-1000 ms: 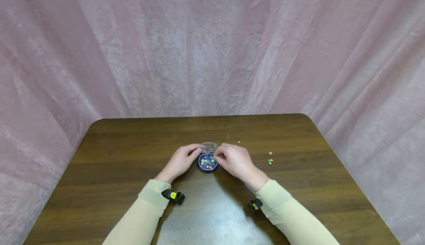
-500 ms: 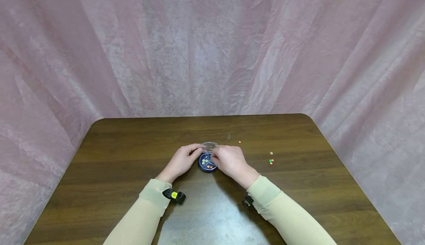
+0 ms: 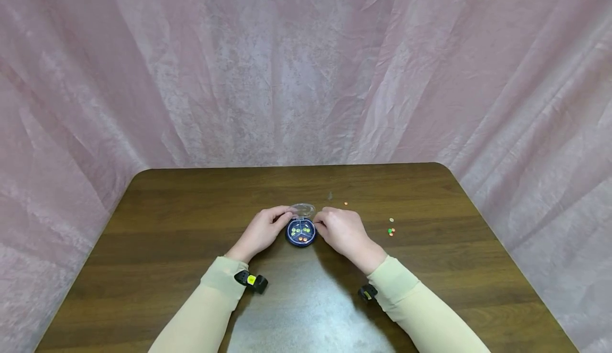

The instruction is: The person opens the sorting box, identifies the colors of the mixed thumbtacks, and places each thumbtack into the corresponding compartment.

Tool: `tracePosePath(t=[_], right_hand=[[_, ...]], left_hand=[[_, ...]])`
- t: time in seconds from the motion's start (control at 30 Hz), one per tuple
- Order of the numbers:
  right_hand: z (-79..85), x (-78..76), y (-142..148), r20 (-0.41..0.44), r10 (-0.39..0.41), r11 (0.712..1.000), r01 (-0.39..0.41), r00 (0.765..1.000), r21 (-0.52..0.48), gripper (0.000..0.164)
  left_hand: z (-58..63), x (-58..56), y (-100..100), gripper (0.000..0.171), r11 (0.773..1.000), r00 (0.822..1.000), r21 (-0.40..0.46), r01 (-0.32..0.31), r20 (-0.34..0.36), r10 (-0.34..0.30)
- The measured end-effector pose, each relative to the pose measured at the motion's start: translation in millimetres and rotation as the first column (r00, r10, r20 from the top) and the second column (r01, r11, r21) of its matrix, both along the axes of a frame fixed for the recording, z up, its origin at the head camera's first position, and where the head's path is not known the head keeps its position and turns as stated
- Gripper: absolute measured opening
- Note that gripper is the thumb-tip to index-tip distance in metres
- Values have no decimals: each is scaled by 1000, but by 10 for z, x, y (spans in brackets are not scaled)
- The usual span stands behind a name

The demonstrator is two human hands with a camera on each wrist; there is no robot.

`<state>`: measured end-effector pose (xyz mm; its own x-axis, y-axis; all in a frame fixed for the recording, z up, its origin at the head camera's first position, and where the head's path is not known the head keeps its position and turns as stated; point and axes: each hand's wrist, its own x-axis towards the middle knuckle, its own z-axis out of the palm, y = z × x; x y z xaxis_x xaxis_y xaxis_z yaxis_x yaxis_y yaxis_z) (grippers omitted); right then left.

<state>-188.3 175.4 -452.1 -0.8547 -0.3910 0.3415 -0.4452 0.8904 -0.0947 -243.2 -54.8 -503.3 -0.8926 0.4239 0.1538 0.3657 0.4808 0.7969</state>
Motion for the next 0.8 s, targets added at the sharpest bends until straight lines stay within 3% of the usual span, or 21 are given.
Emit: tracePosePath(t=[0.27,0.5,0.8], right_hand=[[78,127,368,41,-91,996,90,995,11,9],[31,210,421,123,-72,996,65,990,57,11],[-46,190,386,116,-67,996,60,991,59,17]], left_hand=[[-10,1,5,28,1000,1000,6,3,-5,-3],[-24,5,-8,29,1000,1000,-2,-4,-8,4],[-29,-10,8,28,1000,1000,-3,-2,-15,2]])
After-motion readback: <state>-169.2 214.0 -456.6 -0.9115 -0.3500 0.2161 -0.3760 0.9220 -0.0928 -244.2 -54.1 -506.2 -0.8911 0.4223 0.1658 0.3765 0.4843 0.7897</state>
